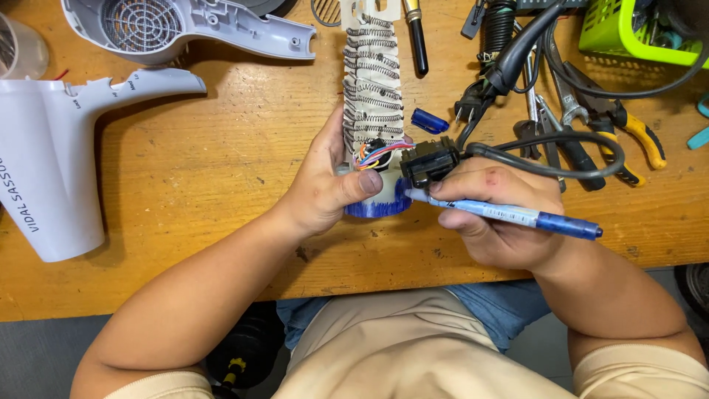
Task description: The recorder is inspecting and marking the internal heating element components of a disassembled hair dryer.
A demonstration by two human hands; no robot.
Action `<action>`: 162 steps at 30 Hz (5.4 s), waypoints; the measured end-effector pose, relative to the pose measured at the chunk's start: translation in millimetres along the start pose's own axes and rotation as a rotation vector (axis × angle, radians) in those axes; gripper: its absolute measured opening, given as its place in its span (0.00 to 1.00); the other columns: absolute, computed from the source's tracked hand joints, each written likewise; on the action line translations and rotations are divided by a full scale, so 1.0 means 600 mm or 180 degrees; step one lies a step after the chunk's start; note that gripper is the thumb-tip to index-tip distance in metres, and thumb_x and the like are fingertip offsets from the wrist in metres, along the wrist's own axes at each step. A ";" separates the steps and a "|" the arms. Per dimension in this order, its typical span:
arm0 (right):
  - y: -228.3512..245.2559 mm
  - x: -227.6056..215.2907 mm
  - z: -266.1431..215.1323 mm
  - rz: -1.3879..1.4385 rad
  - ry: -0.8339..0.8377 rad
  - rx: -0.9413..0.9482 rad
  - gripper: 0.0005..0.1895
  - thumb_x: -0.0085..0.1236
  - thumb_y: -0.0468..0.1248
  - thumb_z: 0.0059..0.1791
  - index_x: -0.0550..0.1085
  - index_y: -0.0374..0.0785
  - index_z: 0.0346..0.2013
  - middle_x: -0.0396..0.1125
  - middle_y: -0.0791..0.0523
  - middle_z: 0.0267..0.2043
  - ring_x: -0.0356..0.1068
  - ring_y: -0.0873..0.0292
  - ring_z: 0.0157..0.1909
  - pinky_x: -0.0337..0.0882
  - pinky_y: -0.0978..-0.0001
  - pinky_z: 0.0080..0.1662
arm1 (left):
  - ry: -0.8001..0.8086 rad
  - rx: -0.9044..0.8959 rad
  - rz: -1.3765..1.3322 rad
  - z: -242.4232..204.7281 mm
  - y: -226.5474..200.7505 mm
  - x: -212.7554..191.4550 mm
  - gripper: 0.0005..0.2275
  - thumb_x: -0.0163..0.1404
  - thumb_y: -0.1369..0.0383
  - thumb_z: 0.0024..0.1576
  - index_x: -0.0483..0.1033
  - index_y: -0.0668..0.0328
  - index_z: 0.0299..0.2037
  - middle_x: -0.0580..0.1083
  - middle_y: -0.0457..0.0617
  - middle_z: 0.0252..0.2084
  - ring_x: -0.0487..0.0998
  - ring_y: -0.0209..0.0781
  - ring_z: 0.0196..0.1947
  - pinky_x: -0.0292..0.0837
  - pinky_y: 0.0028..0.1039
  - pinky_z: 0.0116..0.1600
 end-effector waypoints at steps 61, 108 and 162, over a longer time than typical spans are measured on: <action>0.004 -0.002 0.006 0.0033 0.0137 0.0012 0.15 0.65 0.40 0.58 0.83 0.28 0.38 0.78 0.46 0.32 0.78 0.49 0.27 0.80 0.60 0.36 | 0.0080 -0.0034 0.0120 0.002 0.007 -0.013 0.37 0.74 0.61 0.58 0.68 0.58 0.75 0.79 0.50 0.61 0.81 0.37 0.63 0.85 0.40 0.71; 0.011 0.000 0.001 -0.0138 0.0056 -0.0054 0.14 0.65 0.39 0.59 0.83 0.28 0.40 0.77 0.46 0.32 0.77 0.44 0.28 0.80 0.55 0.36 | 0.0036 -0.0040 0.0190 -0.001 0.008 -0.019 0.34 0.74 0.65 0.58 0.70 0.57 0.73 0.82 0.52 0.60 0.83 0.39 0.61 0.85 0.40 0.68; 0.002 0.001 -0.003 0.0131 0.0174 0.0141 0.12 0.66 0.38 0.58 0.84 0.30 0.39 0.77 0.48 0.31 0.79 0.49 0.28 0.81 0.57 0.37 | 0.0128 -0.0025 0.0336 0.001 -0.001 -0.016 0.36 0.75 0.65 0.59 0.68 0.57 0.75 0.80 0.51 0.63 0.82 0.39 0.65 0.84 0.41 0.73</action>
Point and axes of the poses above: each hand's wrist, its own z-axis towards the middle knuckle, its own x-axis out of the palm, y = z × x, the point moved 9 cm from there along z, towards the middle knuckle
